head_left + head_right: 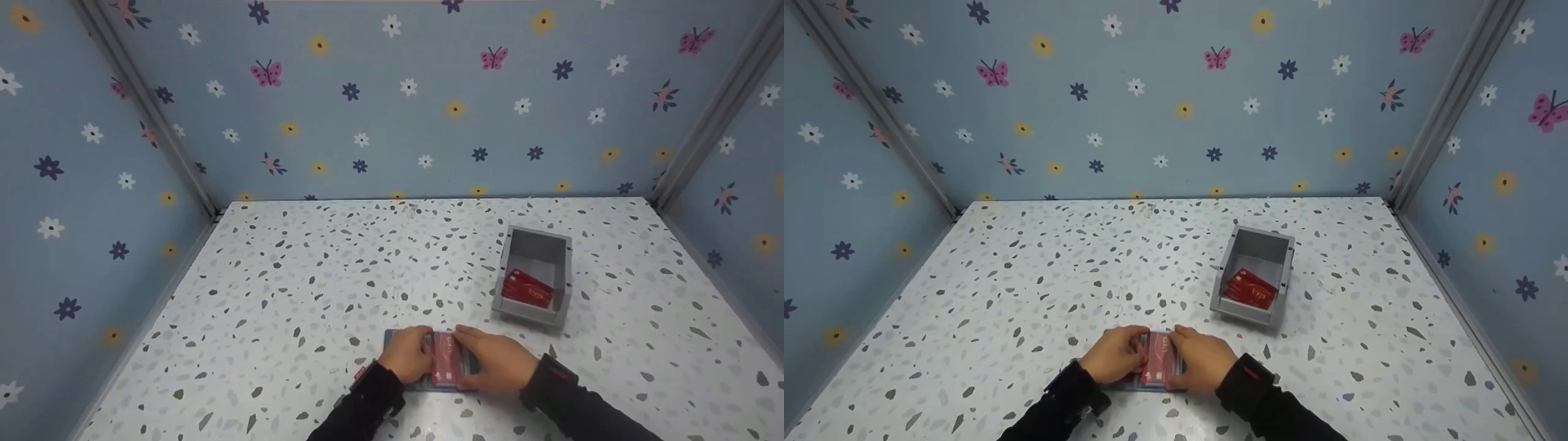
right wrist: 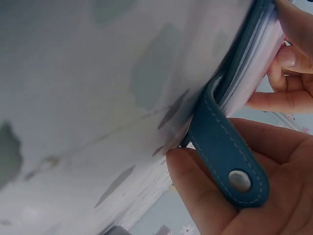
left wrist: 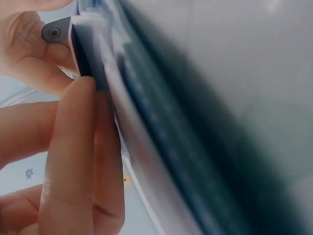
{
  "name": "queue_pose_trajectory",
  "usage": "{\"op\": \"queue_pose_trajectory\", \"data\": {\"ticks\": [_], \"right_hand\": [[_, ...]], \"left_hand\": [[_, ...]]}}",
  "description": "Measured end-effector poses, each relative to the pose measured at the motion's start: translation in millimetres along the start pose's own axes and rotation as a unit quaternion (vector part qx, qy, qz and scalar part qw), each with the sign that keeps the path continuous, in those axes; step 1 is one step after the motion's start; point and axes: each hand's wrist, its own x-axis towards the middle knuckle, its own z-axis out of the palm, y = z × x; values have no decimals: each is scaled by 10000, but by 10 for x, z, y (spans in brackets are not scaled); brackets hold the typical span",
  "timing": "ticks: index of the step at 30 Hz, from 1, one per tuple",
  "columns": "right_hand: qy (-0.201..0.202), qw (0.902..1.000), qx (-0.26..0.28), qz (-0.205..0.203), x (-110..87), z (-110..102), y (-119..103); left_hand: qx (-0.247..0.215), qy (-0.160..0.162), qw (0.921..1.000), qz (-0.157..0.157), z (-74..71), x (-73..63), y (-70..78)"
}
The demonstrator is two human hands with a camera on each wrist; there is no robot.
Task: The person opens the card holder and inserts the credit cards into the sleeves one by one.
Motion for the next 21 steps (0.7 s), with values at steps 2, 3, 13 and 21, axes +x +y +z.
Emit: {"op": "queue_pose_trajectory", "data": {"ticks": [2, 3, 13, 21], "right_hand": [[29, 10000, 15, 16, -1, -4, -4], [40, 10000, 23, 23, -2, -4, -6], [-31, 10000, 36, 29, -24, 13, -11], [86, 9998, -113, -110, -1, 7, -9]], "left_hand": [[-3, 15, 10000, 18, 1, 4, 8], [-1, 9, 10000, 16, 2, 6, 11], [95, -51, 9999, 18, 51, -14, 14], [60, -129, 9999, -2, -3, -10, -20]]}}
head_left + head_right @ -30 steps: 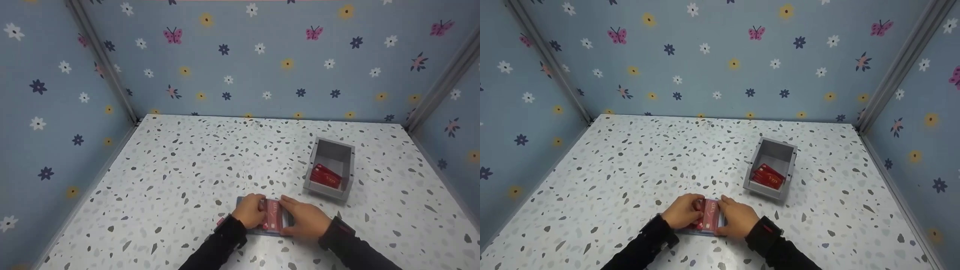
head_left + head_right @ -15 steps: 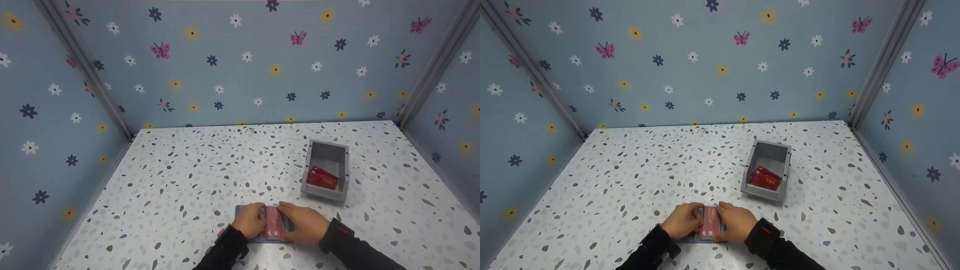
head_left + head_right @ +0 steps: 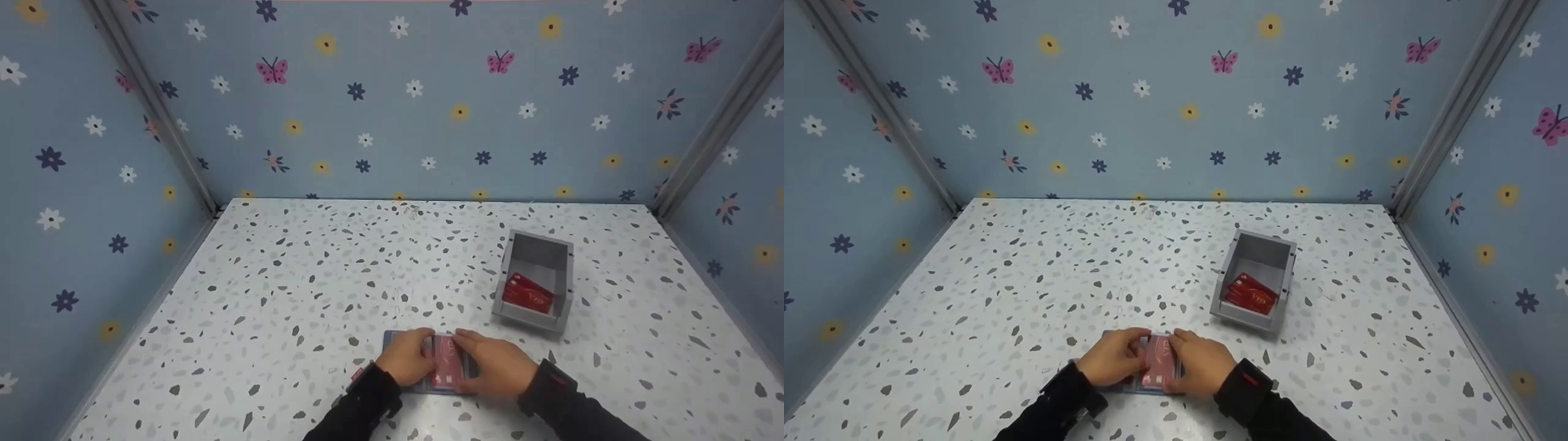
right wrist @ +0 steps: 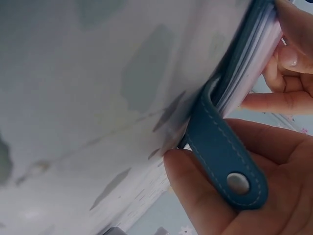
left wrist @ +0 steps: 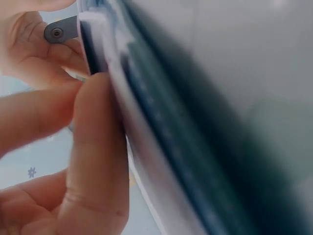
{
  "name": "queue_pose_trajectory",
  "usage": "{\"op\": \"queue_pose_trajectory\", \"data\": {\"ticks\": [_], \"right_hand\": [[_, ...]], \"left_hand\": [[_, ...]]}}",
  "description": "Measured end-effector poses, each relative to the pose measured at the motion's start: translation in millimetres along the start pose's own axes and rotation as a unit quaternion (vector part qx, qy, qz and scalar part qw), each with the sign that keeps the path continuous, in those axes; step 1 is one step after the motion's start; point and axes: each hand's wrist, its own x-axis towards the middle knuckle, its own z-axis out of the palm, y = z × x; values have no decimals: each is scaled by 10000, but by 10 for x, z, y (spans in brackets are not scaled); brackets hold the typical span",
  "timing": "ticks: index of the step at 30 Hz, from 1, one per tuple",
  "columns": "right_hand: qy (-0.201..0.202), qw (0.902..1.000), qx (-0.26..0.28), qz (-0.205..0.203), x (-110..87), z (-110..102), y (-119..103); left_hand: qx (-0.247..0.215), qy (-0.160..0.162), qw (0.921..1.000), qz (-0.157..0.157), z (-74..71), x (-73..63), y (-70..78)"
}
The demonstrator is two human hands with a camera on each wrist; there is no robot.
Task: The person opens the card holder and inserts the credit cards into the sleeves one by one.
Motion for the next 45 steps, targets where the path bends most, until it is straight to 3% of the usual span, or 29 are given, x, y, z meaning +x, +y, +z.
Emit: {"op": "queue_pose_trajectory", "data": {"ticks": [5, 10, 18, 21, 34, 40, 45], "right_hand": [[-26, 10000, -59, -66, 7, 0, -1], [-79, 9999, 19, 152, 0, 6, -12], [-131, 9994, 16, 305, 3, -11, -23], [-146, 9994, 43, 326, 7, -9, -20], [27, 10000, 54, 66, -8, -36, 12], [355, 9990, 247, -144, -29, -192, 38], [581, 9977, 347, -2, -50, -376, 82]], "left_hand": [[39, 27, 9997, 244, -81, -38, -23], [693, 189, 9960, 528, -136, -98, -40], [1930, 92, 9809, 243, -113, -169, -57], [2187, 31, 9755, 213, -106, -174, -57], [2256, -54, 9740, 194, -95, -174, -89], [2258, -96, 9740, 141, -100, -161, -83], [2197, -92, 9755, 79, -79, -173, -82]]}}
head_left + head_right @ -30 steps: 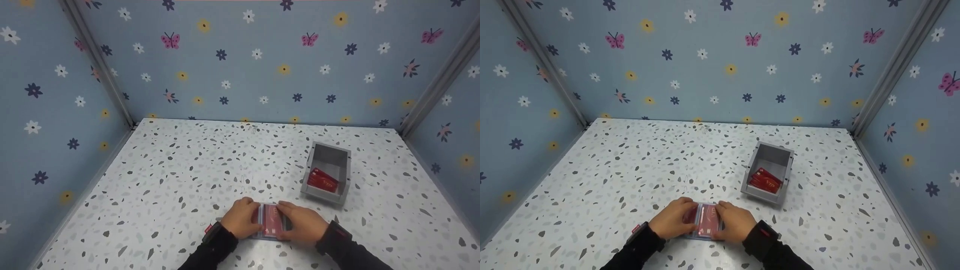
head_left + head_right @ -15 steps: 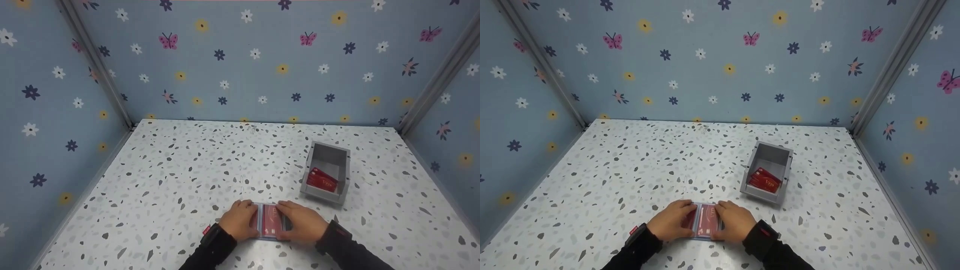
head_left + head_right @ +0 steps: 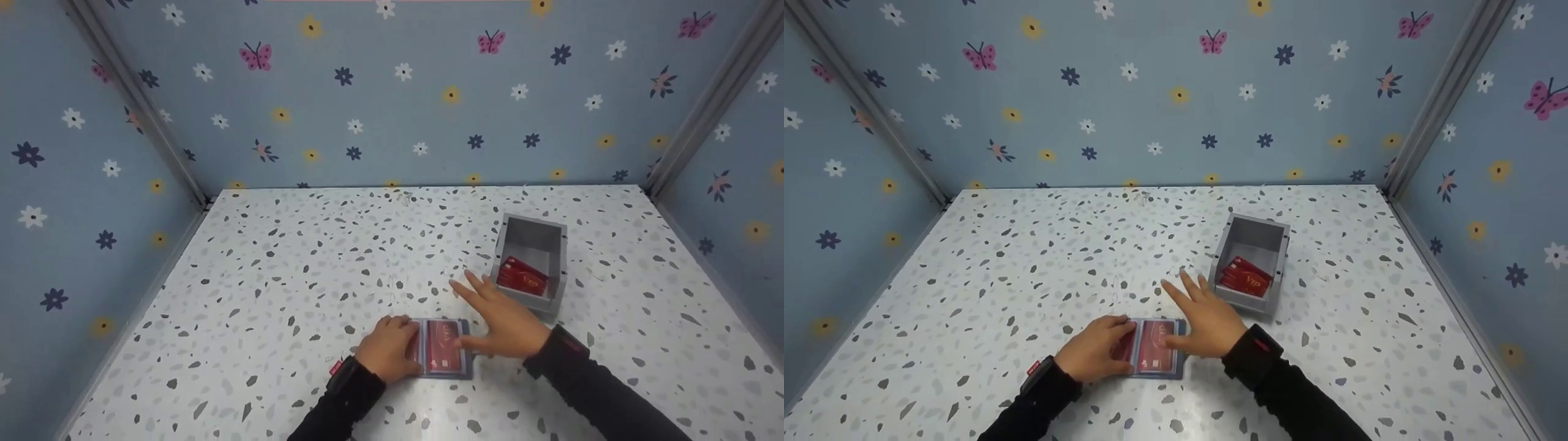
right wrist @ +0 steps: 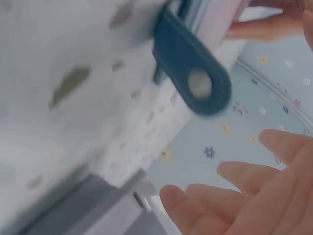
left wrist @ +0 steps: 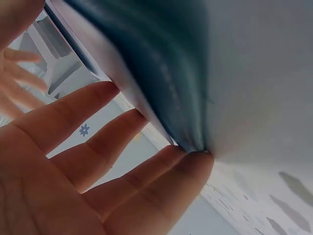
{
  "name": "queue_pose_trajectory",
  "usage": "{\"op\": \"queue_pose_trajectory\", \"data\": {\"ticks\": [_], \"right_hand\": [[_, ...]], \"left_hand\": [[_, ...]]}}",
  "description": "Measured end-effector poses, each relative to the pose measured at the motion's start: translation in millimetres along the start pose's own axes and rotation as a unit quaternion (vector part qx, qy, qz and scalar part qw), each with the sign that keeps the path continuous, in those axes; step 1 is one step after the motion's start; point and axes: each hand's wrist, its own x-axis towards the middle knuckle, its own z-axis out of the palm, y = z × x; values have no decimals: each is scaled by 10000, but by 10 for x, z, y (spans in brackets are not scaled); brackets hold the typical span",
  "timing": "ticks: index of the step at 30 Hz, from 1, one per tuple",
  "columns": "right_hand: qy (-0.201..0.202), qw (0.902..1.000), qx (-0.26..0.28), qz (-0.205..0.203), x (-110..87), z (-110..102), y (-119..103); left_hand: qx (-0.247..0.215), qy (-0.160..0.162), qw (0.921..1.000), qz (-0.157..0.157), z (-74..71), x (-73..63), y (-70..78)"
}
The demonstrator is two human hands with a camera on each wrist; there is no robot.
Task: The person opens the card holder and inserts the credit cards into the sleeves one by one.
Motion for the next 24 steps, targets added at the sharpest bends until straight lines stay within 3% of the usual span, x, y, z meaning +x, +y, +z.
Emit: {"op": "queue_pose_trajectory", "data": {"ticks": [5, 14, 24], "right_hand": [[365, 9991, -192, 138, 54, -280, 101], [701, 9934, -80, 905, 190, -750, 371], [34, 9861, -47, 1659, 447, -884, 595]], "left_hand": [[-85, -22, 10000, -32, -11, 15, -10], [45, 13, 10000, 15, -8, 21, -21], [164, 34, 9999, 42, -10, 0, -4]]}}
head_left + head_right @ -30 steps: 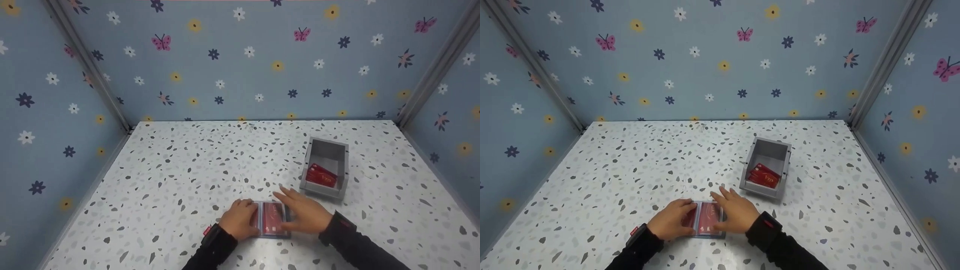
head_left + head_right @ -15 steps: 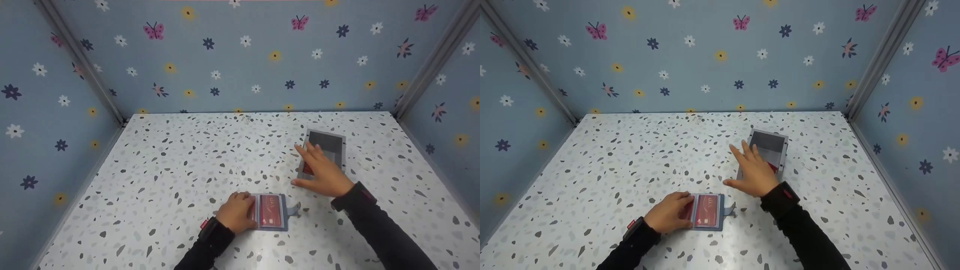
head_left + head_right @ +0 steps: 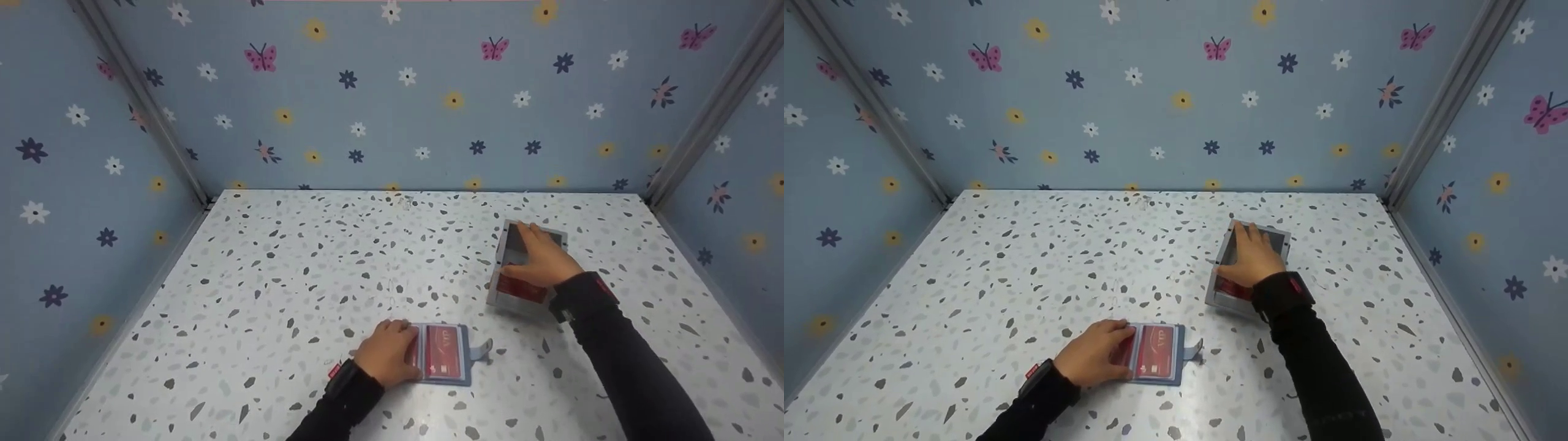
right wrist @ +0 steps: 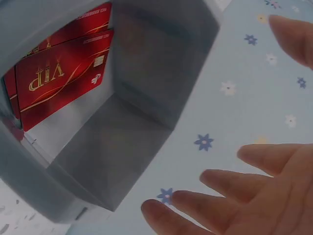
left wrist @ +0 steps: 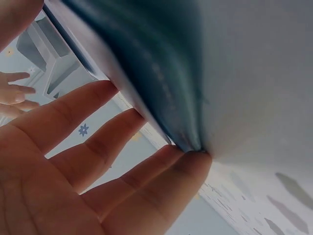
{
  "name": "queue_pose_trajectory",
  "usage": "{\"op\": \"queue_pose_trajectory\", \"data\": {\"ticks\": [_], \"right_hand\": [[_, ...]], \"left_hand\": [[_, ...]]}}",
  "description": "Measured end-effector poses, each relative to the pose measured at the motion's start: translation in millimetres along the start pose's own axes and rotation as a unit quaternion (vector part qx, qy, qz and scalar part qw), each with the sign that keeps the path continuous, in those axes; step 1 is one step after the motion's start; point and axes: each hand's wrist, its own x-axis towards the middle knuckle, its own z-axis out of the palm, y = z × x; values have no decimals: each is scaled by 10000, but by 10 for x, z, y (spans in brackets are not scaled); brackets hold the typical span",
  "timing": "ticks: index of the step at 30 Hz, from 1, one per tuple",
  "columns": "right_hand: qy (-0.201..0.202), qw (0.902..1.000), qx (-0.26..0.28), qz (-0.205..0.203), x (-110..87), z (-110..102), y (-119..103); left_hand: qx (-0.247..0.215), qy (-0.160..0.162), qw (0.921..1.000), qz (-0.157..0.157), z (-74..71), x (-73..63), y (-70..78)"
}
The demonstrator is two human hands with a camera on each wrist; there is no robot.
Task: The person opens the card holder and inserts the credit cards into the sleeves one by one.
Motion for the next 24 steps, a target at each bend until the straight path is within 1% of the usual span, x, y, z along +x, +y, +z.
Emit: {"op": "queue_pose_trajectory", "data": {"ticks": [4, 8, 14, 19, 24], "right_hand": [[-234, 9994, -18, 265, 99, 25, 41], [-428, 9974, -187, 546, 206, 42, 48], [-688, 9938, -285, 820, 359, 100, 60], [-849, 9913, -388, 931, 423, 192, 112], [-834, 9908, -424, 978, 457, 283, 183]], "left_hand": [[-31, -29, 10000, 48, 19, -6, 3], [-95, 20, 10000, 22, 18, -11, -10], [-147, 75, 9999, -19, 2, -23, -32], [-87, 97, 9999, 28, -3, -19, -27], [-36, 96, 9999, 71, 20, -11, -29]]}}
